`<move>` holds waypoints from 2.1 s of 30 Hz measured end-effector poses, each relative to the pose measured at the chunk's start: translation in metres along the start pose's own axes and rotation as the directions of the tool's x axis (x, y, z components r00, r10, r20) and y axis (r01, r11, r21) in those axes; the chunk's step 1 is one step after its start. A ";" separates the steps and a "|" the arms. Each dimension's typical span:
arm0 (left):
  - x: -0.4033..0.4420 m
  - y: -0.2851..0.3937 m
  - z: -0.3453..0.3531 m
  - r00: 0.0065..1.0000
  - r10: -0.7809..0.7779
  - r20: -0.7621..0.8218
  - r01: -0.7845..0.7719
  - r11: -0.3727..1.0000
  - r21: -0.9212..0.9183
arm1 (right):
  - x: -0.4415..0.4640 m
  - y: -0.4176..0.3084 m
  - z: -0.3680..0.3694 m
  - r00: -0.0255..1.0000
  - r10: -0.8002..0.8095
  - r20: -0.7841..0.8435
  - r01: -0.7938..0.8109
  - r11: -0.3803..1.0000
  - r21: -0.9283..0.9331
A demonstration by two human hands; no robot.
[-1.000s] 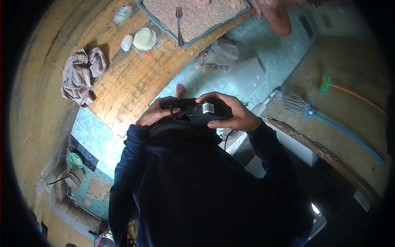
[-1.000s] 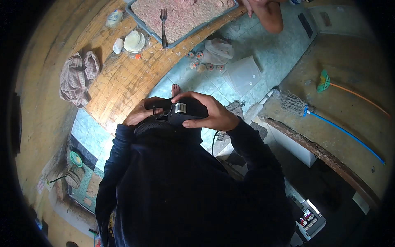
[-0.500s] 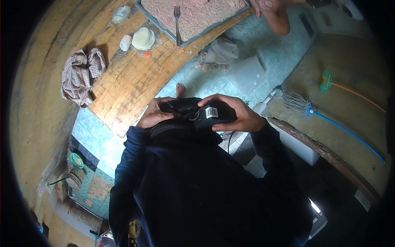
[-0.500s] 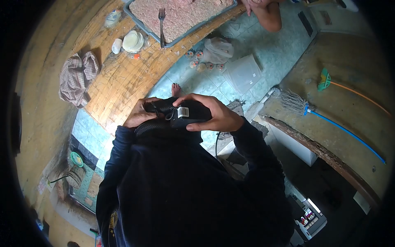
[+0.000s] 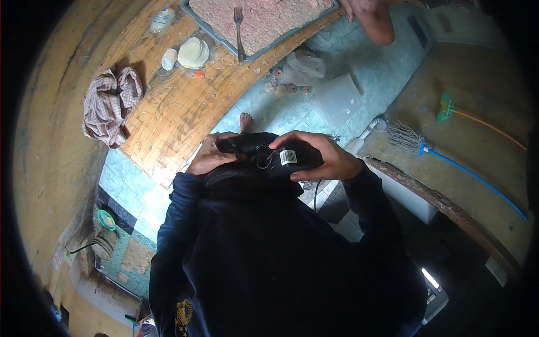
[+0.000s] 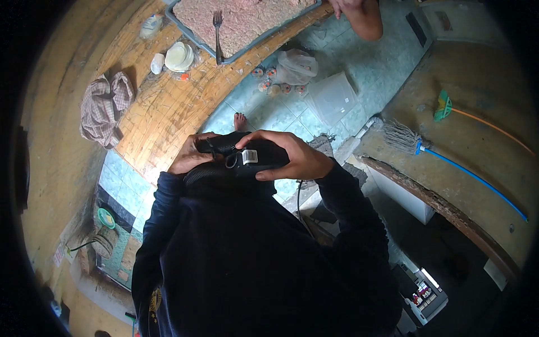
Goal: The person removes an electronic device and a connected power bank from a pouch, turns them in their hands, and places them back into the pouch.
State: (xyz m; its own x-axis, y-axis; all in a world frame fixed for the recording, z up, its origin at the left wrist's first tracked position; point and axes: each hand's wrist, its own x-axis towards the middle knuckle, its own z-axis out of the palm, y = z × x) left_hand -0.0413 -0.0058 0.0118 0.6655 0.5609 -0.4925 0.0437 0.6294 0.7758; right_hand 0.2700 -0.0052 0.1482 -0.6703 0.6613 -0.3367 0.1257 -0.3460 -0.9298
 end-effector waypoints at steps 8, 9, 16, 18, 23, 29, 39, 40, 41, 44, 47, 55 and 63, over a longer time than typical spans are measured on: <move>0.012 -0.007 0.003 0.991 -0.031 -0.132 0.060 0.973 0.224 | -0.001 -0.001 -0.009 0.981 0.038 -0.189 -0.042 0.999 -0.020; 0.013 -0.009 0.003 0.992 -0.027 -0.123 0.052 0.978 0.204 | -0.001 -0.001 -0.010 0.973 0.062 -0.223 -0.065 0.998 -0.007; 0.014 -0.007 0.004 0.989 0.026 -0.145 0.000 0.984 0.176 | 0.003 0.003 -0.009 0.964 -0.032 -0.265 0.020 0.999 -0.045; 0.012 -0.008 0.003 0.985 0.042 -0.168 -0.013 0.985 0.173 | 0.004 -0.004 -0.008 0.968 -0.047 -0.245 0.039 0.999 -0.038; 0.007 -0.025 -0.008 0.973 0.066 -0.223 -0.048 0.995 0.086 | 0.002 0.000 -0.008 0.972 -0.047 -0.230 0.041 0.999 -0.031; -0.022 0.051 0.039 0.697 0.559 -0.448 0.042 0.592 0.805 | -0.003 0.009 -0.009 0.954 -0.109 -0.278 0.100 0.994 -0.046; -0.006 0.069 0.076 0.956 0.288 0.058 -0.140 0.276 0.951 | -0.001 0.027 -0.012 0.931 -0.062 -0.359 0.062 0.998 -0.011; -0.011 0.076 0.080 0.971 0.224 0.080 -0.143 0.281 0.949 | -0.002 0.030 -0.011 0.919 -0.082 -0.386 0.079 0.997 -0.025; -0.015 0.079 0.083 0.983 0.157 0.100 -0.142 0.286 0.948 | -0.004 0.034 -0.011 0.915 -0.078 -0.395 0.079 0.997 -0.013; -0.003 0.052 0.081 0.947 0.302 0.112 -0.155 0.124 0.980 | -0.004 0.043 -0.012 0.919 0.104 -0.379 -0.069 0.992 0.104; -0.001 0.050 0.089 0.921 0.370 0.120 -0.180 0.133 0.975 | -0.004 0.075 -0.010 0.907 0.168 -0.385 -0.095 0.975 0.202; -0.013 0.027 0.105 0.931 0.366 -0.020 -0.039 0.153 0.987 | -0.007 0.138 -0.010 0.905 0.324 -0.276 -0.162 0.863 0.479; -0.015 0.016 0.108 0.937 0.349 0.007 -0.014 0.018 1.000 | -0.011 0.175 0.002 0.957 0.287 -0.048 -0.094 0.460 0.883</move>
State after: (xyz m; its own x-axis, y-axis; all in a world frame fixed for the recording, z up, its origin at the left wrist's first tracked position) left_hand 0.0295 -0.0623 0.0746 0.6442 0.7414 -0.1881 0.7362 -0.5343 0.4153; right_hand 0.2982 -0.0741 -0.0101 -0.5705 0.5653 -0.5958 -0.5254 -0.8088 -0.2643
